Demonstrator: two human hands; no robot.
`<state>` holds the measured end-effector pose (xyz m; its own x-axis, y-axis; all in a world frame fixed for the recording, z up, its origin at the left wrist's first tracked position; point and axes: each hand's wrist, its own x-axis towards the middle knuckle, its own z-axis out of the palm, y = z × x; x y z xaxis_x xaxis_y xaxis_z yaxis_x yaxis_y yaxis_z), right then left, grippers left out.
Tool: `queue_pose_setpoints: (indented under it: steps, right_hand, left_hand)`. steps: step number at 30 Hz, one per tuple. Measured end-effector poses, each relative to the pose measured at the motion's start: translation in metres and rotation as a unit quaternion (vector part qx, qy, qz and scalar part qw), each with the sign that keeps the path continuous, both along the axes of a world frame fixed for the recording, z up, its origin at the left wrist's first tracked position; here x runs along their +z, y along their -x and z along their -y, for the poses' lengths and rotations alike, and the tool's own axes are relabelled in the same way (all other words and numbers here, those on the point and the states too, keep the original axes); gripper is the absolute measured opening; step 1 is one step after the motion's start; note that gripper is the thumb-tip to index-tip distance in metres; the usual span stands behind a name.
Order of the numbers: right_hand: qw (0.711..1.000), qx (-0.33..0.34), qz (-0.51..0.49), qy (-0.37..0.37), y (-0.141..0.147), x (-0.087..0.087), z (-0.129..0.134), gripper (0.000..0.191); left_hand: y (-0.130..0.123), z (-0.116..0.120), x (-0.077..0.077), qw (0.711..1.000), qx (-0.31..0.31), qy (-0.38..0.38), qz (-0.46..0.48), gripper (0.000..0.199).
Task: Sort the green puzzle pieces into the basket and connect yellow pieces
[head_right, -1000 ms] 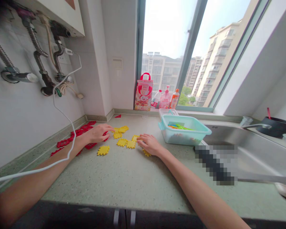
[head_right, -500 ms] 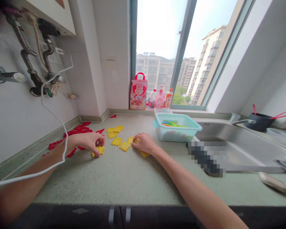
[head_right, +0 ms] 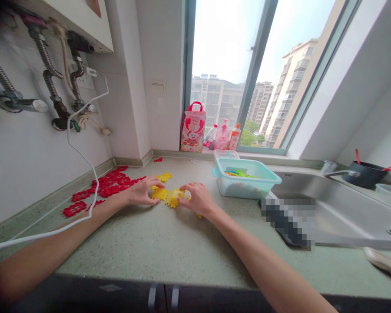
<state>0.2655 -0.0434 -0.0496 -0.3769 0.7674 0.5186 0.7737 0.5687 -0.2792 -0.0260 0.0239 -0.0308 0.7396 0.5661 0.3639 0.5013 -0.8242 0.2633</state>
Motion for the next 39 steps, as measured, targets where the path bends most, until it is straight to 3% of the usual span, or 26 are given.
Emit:
queue_pose_setpoints:
  steps: [3, 8, 11, 15, 26, 30, 33, 39]
  right_hand:
    - [1.000, 0.019, 0.018, 0.016, 0.010, -0.001, 0.008, 0.024]
    - [0.997, 0.026, 0.050, 0.044, 0.017, 0.002, 0.014, 0.025]
    - [0.997, 0.016, 0.063, 0.043, 0.015, 0.006, 0.014, 0.020]
    - [0.996, 0.014, 0.083, 0.042, 0.007, 0.007, 0.011, 0.027]
    - [0.993, 0.081, 0.053, 0.067, -0.005, 0.004, 0.006, 0.028]
    - [0.994, 0.066, 0.044, 0.071, -0.001, 0.001, 0.007, 0.033]
    - [0.995, 0.058, 0.049, 0.060, -0.002, 0.002, 0.006, 0.041]
    - [0.998, 0.015, 0.051, 0.020, -0.030, 0.021, 0.000, 0.038]
  left_hand:
    - [0.000, -0.004, -0.005, 1.000, 0.002, -0.017, -0.016, 0.038]
    - [-0.001, -0.002, 0.002, 0.999, -0.020, 0.000, -0.039, 0.035]
    - [-0.005, 0.001, 0.003, 0.998, -0.016, 0.012, -0.052, 0.037]
    - [-0.009, 0.004, -0.002, 0.999, -0.005, 0.006, -0.048, 0.042]
    - [-0.008, 0.008, -0.002, 0.998, 0.010, 0.017, -0.052, 0.052]
    - [-0.010, 0.010, 0.000, 0.998, 0.016, 0.028, -0.058, 0.058]
    - [-0.010, 0.012, 0.003, 0.998, 0.006, 0.026, -0.057, 0.051]
    - [-0.010, 0.016, 0.007, 0.998, 0.003, 0.014, -0.056, 0.037]
